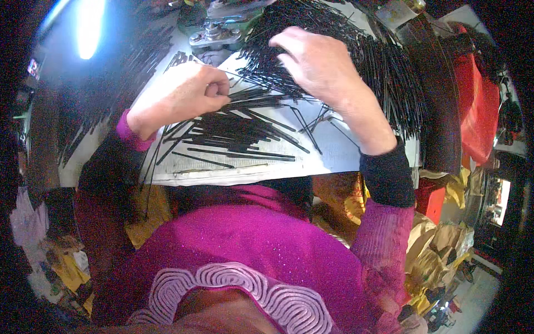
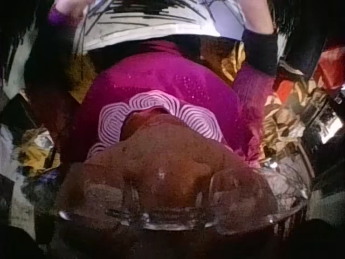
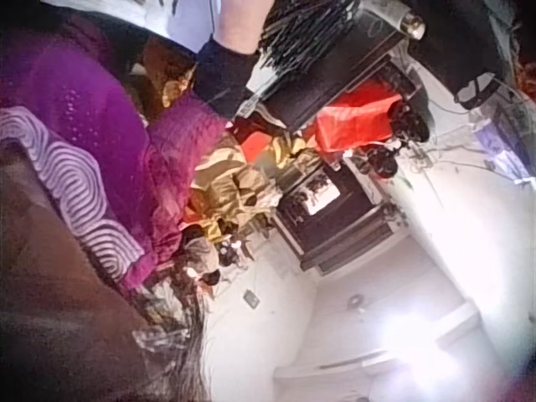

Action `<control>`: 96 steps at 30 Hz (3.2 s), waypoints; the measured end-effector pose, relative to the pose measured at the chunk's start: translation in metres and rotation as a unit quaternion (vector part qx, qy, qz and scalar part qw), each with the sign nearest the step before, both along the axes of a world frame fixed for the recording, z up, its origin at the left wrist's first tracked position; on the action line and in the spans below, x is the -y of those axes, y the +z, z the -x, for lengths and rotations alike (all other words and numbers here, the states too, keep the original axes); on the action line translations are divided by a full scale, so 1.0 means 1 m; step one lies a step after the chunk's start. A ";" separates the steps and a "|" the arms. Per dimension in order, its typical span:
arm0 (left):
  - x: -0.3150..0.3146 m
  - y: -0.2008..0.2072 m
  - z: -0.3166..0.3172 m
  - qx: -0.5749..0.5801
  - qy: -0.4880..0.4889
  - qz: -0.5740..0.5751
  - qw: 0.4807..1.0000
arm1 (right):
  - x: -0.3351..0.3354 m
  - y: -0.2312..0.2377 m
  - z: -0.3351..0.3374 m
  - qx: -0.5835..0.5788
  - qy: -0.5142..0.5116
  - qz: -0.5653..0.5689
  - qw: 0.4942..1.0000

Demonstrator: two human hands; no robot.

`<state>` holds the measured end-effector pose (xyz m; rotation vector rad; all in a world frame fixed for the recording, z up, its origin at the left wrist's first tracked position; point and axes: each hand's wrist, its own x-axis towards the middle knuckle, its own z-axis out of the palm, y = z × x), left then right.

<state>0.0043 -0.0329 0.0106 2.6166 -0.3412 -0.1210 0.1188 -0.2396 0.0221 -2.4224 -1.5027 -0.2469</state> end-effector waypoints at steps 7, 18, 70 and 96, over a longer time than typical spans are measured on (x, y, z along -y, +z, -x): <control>-0.021 -0.008 -0.001 0.011 0.022 0.045 0.999 | -0.028 -0.014 -0.010 0.092 0.098 0.045 0.990; -0.018 -0.012 -0.003 0.080 0.028 0.026 0.996 | -0.025 -0.015 -0.012 0.149 0.124 0.053 0.980; -0.042 -0.001 -0.009 -0.150 0.099 0.326 0.928 | -0.045 -0.021 0.014 -0.589 -0.063 -0.209 0.779; -0.028 0.012 -0.010 -0.184 0.051 0.302 0.934 | -0.050 -0.018 0.009 -0.660 -0.028 -0.123 0.741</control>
